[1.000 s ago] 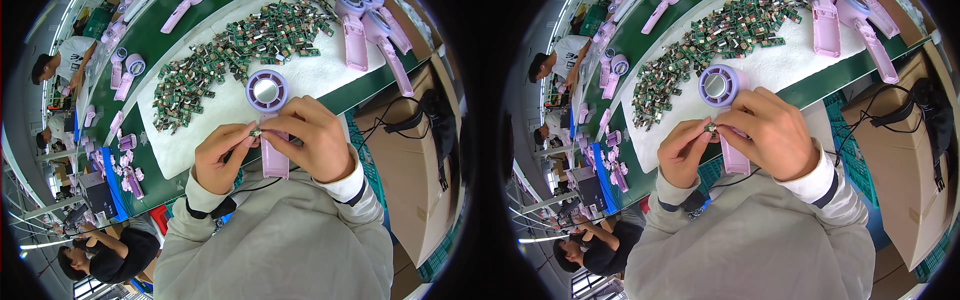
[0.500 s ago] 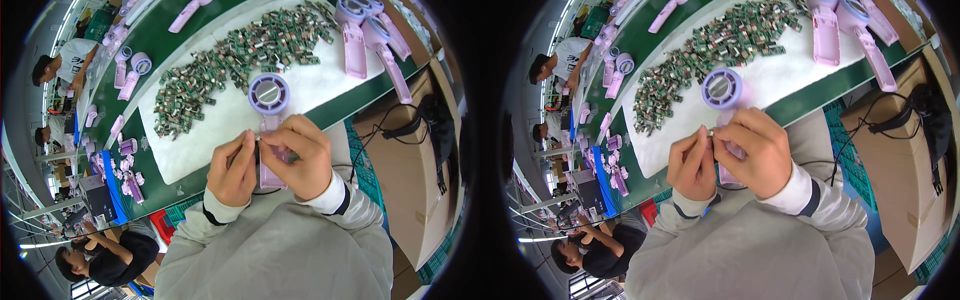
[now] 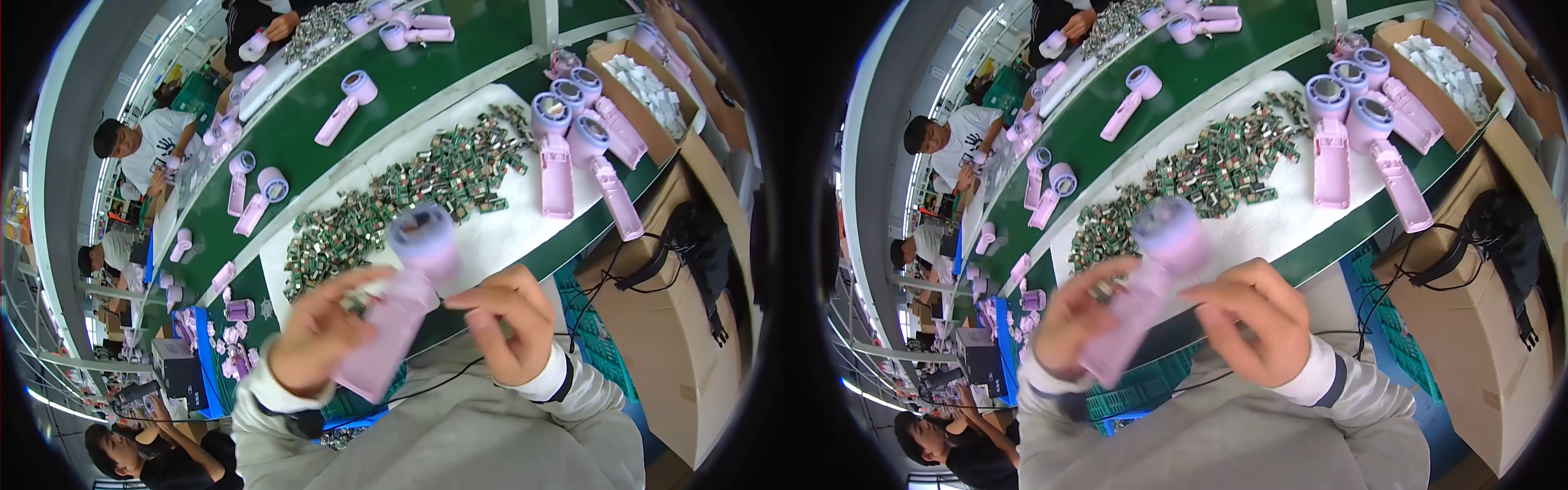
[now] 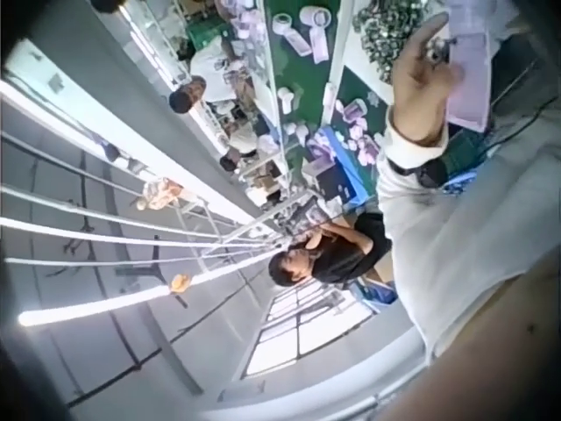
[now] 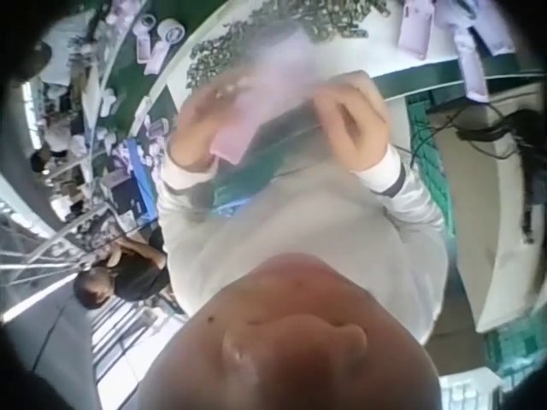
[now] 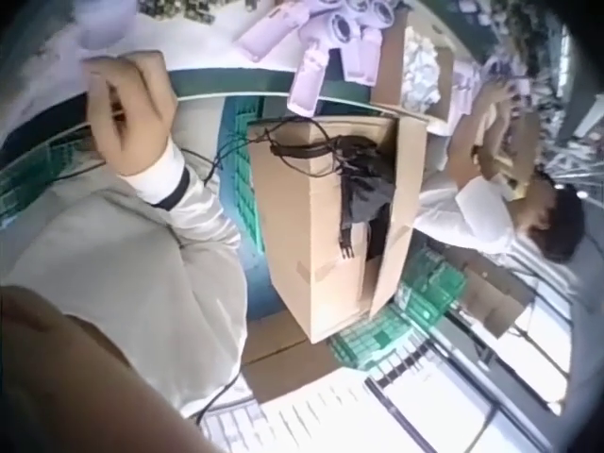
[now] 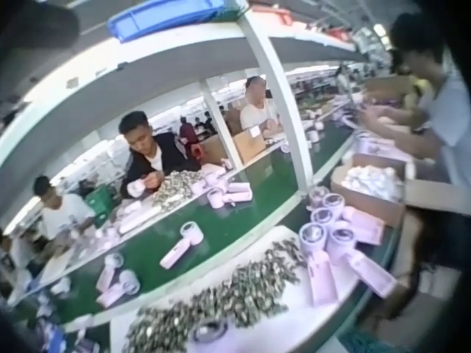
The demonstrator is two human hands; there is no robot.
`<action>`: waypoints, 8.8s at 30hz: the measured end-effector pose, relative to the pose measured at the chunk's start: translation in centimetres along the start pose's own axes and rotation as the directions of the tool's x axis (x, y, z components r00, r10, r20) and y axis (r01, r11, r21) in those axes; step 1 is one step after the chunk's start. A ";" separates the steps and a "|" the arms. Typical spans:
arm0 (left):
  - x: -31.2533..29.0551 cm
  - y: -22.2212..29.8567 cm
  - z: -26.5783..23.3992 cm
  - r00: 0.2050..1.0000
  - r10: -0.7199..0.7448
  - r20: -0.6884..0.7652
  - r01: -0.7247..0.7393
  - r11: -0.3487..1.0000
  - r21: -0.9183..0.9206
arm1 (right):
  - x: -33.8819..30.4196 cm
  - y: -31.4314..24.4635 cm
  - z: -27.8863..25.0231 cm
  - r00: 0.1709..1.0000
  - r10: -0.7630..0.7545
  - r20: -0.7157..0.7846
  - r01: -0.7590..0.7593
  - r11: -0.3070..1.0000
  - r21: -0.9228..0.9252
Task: The person picks up a circuit board and a fan housing, connects a wire to the board, and fits the board into the housing. They then pick up a fan handle, attach it to the housing, and set the assembled unit aside.
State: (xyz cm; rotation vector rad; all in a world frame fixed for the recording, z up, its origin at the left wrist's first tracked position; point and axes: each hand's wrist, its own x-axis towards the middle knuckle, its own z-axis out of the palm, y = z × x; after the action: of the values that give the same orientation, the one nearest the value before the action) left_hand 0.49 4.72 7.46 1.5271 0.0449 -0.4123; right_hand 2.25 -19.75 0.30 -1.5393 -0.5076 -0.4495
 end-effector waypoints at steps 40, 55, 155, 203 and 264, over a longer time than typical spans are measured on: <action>34.0 4.5 -11.6 0.905 0.426 -0.014 0.127 -0.238 0.963 | 1.1 6.1 1.4 0.998 0.042 0.051 -0.025 0.956 -0.291; 4.8 -1.0 2.0 0.874 0.361 0.326 -0.394 0.132 0.910 | -0.4 0.1 1.6 0.982 0.180 0.056 -0.163 0.961 -0.224; 1.8 -1.7 -6.3 0.890 0.447 -0.086 -0.119 0.410 0.904 | -0.9 3.0 2.2 0.970 -0.132 0.206 0.201 0.909 -0.364; -1.6 -9.4 7.0 0.667 0.718 -0.199 -0.307 0.509 0.804 | -2.0 -0.2 2.7 0.972 -0.067 0.225 0.123 0.962 -0.244; 0.0 -11.3 4.7 0.899 0.313 -0.306 -0.353 0.932 -0.086 | -1.0 1.3 1.5 0.907 -0.201 0.369 0.371 0.796 -0.478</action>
State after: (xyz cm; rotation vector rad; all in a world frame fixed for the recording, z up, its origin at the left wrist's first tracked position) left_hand -3.78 0.25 -3.07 1.4119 0.0375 0.0902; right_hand 2.19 -18.32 -1.39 -2.1079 -0.9243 -0.6365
